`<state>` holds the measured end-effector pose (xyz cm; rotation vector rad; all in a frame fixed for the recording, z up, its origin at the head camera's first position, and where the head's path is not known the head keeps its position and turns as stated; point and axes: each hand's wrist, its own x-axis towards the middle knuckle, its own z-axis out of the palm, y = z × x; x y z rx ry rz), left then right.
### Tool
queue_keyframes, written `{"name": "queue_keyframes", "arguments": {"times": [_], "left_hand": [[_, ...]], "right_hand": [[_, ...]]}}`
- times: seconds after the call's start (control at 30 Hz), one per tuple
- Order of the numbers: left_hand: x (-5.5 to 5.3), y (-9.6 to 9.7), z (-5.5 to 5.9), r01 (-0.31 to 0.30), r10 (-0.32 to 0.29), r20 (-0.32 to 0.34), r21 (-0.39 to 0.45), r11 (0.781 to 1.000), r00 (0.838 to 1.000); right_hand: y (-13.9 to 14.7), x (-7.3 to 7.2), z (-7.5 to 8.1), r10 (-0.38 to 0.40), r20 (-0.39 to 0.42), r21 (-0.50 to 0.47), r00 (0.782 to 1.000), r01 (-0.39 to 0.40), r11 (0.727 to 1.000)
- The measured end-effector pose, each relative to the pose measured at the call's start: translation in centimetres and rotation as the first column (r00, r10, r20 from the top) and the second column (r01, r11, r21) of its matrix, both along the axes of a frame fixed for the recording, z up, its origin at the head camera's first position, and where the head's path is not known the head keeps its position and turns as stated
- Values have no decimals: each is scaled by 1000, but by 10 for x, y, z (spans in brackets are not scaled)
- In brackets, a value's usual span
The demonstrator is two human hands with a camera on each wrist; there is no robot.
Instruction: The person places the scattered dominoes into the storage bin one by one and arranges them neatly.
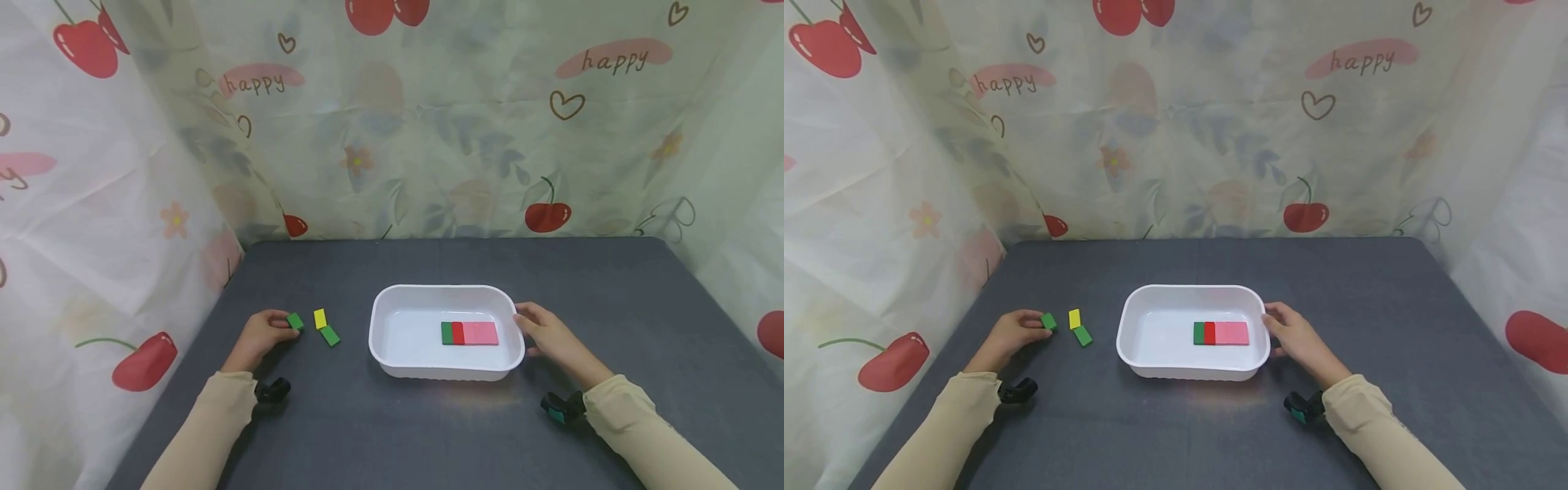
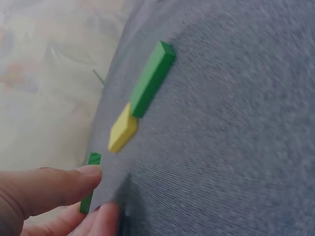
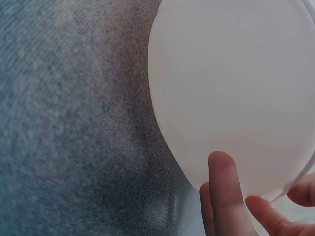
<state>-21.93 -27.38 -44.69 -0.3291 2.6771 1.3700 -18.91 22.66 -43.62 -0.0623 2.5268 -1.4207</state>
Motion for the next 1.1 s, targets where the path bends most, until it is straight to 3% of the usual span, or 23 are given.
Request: {"name": "queue_keyframes", "arguments": {"times": [0.17, 0.4, 0.87, 1.1], "left_hand": [[0, 3, 8, 10, -8, -47, 43, 999, 999], [6, 22, 28, 104, -90, -128, 105, 989, 988], [17, 105, 60, 192, -163, -133, 251, 949, 978], [20, 143, 66, 260, -224, -154, 285, 922, 962]], "right_hand": [[0, 0, 0, -1, -3, 3, 1000, 1, 1000], [-1, -1, -2, -2, -11, 0, 1000, 2, 1000], [1, -1, -5, -5, -12, 6, 1000, 5, 1000], [0, 0, -4, -3, -13, -3, 1000, 3, 1000]]}}
